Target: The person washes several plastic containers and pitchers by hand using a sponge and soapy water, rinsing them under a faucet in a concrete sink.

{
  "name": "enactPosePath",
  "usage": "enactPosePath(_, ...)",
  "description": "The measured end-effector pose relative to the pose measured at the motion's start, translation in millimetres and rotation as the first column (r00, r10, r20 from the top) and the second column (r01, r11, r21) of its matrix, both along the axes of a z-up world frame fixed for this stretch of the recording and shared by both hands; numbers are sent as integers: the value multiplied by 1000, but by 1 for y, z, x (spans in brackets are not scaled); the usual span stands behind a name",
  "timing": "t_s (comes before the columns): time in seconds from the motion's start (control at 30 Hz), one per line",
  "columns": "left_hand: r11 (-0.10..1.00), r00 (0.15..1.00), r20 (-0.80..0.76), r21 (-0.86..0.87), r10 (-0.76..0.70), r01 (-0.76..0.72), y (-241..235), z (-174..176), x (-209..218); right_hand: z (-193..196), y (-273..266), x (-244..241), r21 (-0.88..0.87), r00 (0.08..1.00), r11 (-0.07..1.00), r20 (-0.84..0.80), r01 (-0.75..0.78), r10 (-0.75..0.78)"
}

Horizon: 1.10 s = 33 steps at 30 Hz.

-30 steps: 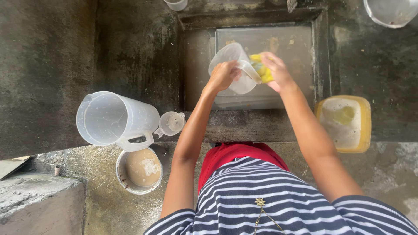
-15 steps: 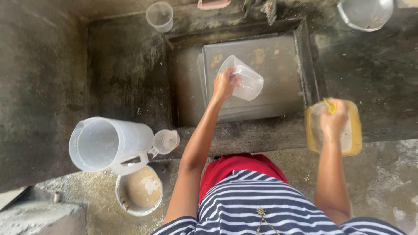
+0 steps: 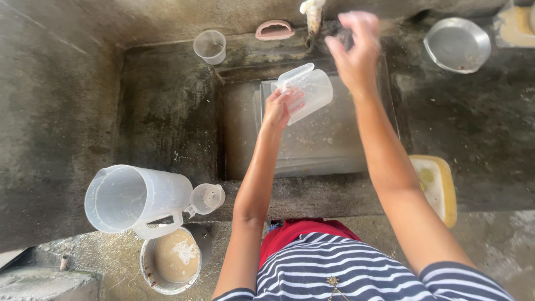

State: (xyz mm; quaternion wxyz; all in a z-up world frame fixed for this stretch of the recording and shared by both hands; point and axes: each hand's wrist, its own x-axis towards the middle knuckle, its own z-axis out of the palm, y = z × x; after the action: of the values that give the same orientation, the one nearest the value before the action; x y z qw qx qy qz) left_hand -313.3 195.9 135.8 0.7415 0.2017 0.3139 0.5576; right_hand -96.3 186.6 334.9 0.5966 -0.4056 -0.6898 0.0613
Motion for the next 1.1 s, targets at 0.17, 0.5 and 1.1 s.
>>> enactPosePath(0.17,999,997,69,12,35,-36,20,-1,7,31,77,-77,77,958,977,193,200,-211)
enactPosePath(0.5,999,999,37,-1,-32,32,44,-13,14,-66,110,4,71,511,704,-637,-707,578)
enactPosePath(1.1,931,248,-898,362,364,-56,135,-66,60,-169,96,-26,-343,824,907,567,246,-9)
